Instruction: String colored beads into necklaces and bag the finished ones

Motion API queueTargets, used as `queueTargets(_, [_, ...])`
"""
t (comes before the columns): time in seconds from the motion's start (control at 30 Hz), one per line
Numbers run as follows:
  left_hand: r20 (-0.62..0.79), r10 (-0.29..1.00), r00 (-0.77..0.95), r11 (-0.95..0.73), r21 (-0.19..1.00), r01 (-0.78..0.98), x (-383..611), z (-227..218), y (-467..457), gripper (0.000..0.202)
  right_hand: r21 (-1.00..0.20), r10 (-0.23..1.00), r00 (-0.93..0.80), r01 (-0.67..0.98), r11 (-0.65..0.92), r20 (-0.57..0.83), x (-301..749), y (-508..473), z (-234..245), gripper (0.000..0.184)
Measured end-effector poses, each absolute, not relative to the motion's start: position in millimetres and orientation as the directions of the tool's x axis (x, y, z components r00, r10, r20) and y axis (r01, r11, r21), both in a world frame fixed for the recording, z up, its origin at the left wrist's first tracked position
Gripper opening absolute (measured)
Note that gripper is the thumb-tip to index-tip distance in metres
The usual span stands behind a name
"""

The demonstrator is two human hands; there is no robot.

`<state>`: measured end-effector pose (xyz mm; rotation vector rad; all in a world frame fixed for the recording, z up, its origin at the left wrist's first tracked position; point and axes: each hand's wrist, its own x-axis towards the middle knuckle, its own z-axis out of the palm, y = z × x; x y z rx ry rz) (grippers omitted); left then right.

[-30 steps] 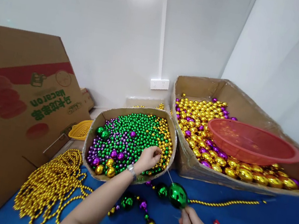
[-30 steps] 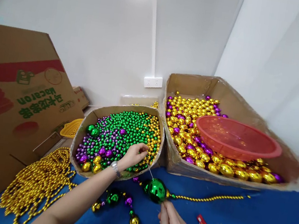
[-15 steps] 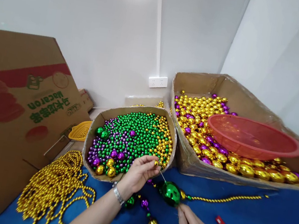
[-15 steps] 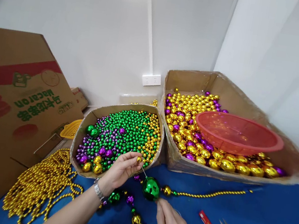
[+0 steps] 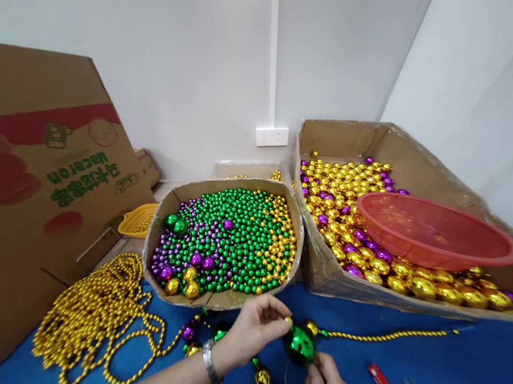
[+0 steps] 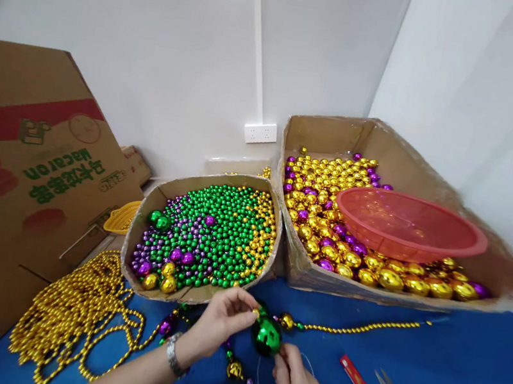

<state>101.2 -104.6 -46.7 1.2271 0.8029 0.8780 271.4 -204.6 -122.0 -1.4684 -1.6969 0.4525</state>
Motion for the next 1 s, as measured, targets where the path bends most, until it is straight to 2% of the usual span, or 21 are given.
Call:
queueTargets(0.07, [-0.058, 0.900, 0.432, 0.098, 0.993, -0.071, 103.0, -65.3, -114.6, 0.019, -0.740, 0.952, 0.009, 0.631, 0.232, 0.306, 276.7, -209.8, -136.5, 0.021])
queueTargets(0.17, [0.029, 0.917, 0.398, -0.051, 0.998, 0.044, 100.6, -75.7, -121.6, 0.019, -0.639, 0.931, 0.008, 0.729, 0.245, 0.366, 287.7, -213.8, -145.1, 0.027])
queueTargets(0.27, [0.166, 0.894, 0.415, -0.243, 0.960, 0.139, 96.7, -56.2, -120.0, 0.017, -0.571, 0.907, 0.020, 0.783, 0.247, 0.420, 292.1, -209.7, -129.4, 0.026])
queueTargets(0.37, [0.288, 0.851, 0.439, -0.379, 0.916, 0.134, 96.7, -23.6, -116.8, 0.015, -0.590, 0.889, 0.018, 0.754, 0.288, 0.458, 282.5, -198.7, -101.9, 0.028])
queueTargets(0.43, [0.311, 0.843, 0.438, -0.383, 0.920, 0.085, 98.1, -6.9, -117.2, 0.015, -0.610, 0.873, -0.016, 0.709, 0.354, 0.488, 272.1, -190.8, -88.2, 0.027])
queueTargets(0.57, [0.247, 0.861, 0.444, -0.269, 0.963, -0.013, 93.7, 4.6, -117.5, 0.019, -0.685, 0.860, -0.063, 0.576, 0.446, 0.507, 260.4, -183.4, -80.9, 0.023])
queueTargets(0.63, [0.218, 0.861, 0.460, -0.259, 0.965, 0.028, 83.7, 3.6, -109.4, 0.023, -0.741, 0.881, -0.044, 0.522, 0.422, 0.471, 261.6, -184.8, -79.5, 0.023])
queueTargets(0.7, [0.212, 0.870, 0.444, -0.313, 0.935, 0.165, 69.0, 0.5, -92.6, 0.026, -0.800, 0.911, -0.003, 0.477, 0.364, 0.412, 264.9, -188.1, -74.1, 0.024])
queueTargets(0.77, [0.225, 0.884, 0.409, -0.394, 0.830, 0.394, 53.2, -4.8, -69.7, 0.027, -0.845, 0.937, 0.023, 0.441, 0.303, 0.347, 267.5, -191.0, -64.5, 0.025])
queueTargets(0.87, [0.175, 0.880, 0.441, -0.463, 0.517, 0.720, 36.7, -16.9, -36.6, 0.024, -0.862, 0.945, 0.013, 0.415, 0.292, 0.327, 267.5, -192.3, -47.6, 0.026])
queueTargets(0.93, [0.108, 0.877, 0.468, -0.473, 0.365, 0.802, 33.5, -26.1, -22.3, 0.019, -0.852, 0.936, 0.014, 0.417, 0.315, 0.353, 266.4, -191.4, -37.5, 0.026])
queueTargets(1.0, [0.067, 0.879, 0.471, -0.468, 0.302, 0.830, 35.4, -34.3, -15.5, 0.016, -0.841, 0.926, 0.031, 0.432, 0.327, 0.376, 265.7, -190.0, -28.8, 0.027])
